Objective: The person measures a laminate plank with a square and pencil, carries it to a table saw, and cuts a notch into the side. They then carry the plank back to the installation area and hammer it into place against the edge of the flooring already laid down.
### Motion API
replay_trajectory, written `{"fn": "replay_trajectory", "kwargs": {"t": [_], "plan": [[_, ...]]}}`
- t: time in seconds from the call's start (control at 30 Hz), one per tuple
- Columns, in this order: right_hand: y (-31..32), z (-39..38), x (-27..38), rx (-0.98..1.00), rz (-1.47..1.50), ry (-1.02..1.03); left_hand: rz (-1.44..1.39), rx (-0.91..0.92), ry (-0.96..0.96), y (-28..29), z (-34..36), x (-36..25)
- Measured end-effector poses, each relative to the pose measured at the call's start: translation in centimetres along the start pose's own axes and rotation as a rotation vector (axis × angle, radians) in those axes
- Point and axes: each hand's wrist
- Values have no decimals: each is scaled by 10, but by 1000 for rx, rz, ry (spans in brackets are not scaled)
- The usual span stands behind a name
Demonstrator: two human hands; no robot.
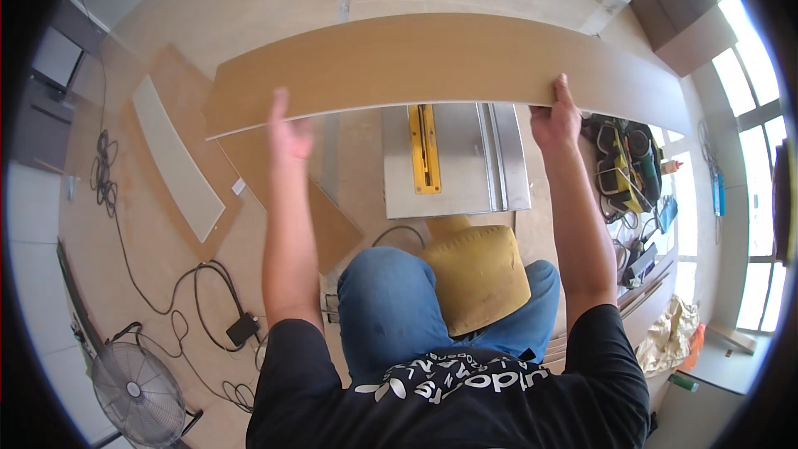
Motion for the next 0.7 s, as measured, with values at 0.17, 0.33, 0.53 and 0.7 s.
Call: {"fn": "replay_trajectory", "kwargs": {"t": [0.17,0.33,0.53,0.7], "plan": [[26,60,-16,-14,-71,-86,10,-40,44,0,35,50],[91,116,-38,-192,-252,-220,1,-104,55,11,58,92],[105,111,-73,-233,-261,-272,236,50,228,19,52,138],[99,93,-74,-272,-387,-261,218,21,215,12,35,139]]}}
Point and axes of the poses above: each hand's wrist, its own z-axis towards the middle knuckle, its own y-axis out of the back of the hand, x = y × z, and after that the axes turned 6 degrees about -y, right-handed
